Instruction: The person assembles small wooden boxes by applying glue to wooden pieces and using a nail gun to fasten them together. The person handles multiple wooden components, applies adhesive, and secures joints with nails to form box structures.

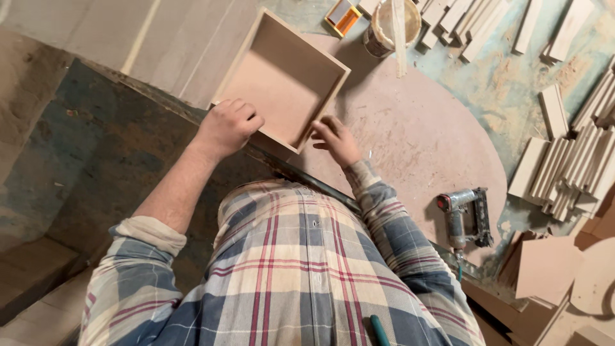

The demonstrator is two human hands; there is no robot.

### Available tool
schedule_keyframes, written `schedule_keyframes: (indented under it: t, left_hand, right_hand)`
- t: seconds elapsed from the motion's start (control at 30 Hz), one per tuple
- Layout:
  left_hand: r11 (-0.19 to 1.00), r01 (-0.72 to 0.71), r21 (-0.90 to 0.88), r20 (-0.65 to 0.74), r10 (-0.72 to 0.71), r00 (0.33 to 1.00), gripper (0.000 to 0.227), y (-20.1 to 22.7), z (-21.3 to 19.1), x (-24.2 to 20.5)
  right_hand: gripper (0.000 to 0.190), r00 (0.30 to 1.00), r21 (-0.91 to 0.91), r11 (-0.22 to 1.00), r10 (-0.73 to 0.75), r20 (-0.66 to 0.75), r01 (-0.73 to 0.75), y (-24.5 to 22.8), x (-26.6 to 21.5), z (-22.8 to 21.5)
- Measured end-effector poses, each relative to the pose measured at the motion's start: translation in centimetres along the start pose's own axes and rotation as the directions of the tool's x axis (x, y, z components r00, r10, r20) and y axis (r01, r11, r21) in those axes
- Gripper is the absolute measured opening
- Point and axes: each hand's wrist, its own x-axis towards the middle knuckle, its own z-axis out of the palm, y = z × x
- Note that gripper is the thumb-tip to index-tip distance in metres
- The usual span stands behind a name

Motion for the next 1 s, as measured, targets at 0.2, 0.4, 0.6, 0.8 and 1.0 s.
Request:
schedule_keyframes:
  t: [0.2,0.4,0.6,0.8,1.0]
  left_hand:
    - [0.997,0.069,0.021,-0.034,-0.068,0.997,0.008,-0.4,-0.3,0.3]
    - [0.984,0.174,0.035,-0.371,-0.148,0.917,0.03,5.4,1.8,-3.5]
    - [-0.123,0.71,-0.693,0.577,-0.685,0.445,0.1,9.4,8.8,-6.0]
    - [-0.588,0.461,-0.664,0.744,-0.58,0.332,0.095,9.3,10.6,-1.9]
    - [-0.638,0.402,-0.657,0.754,-0.542,0.372,0.089,10.2,7.9,-1.4]
  right_hand:
    - [0.077,0.981,0.281,0.948,-0.108,-0.158,0.15,5.0,4.8,-1.0]
    - [0.084,0.988,0.39,0.908,-0.137,-0.065,0.151,4.9,9.5,-6.4]
    - [0.098,1.0,0.273,0.962,0.005,0.022,-0.011,4.0,10.5,-9.2]
    - [0.098,0.998,0.184,0.981,0.063,0.009,-0.063,2.0,13.3,-10.2]
    - [0.09,0.996,0.228,0.973,-0.06,0.07,0.043,3.5,13.0,-9.8]
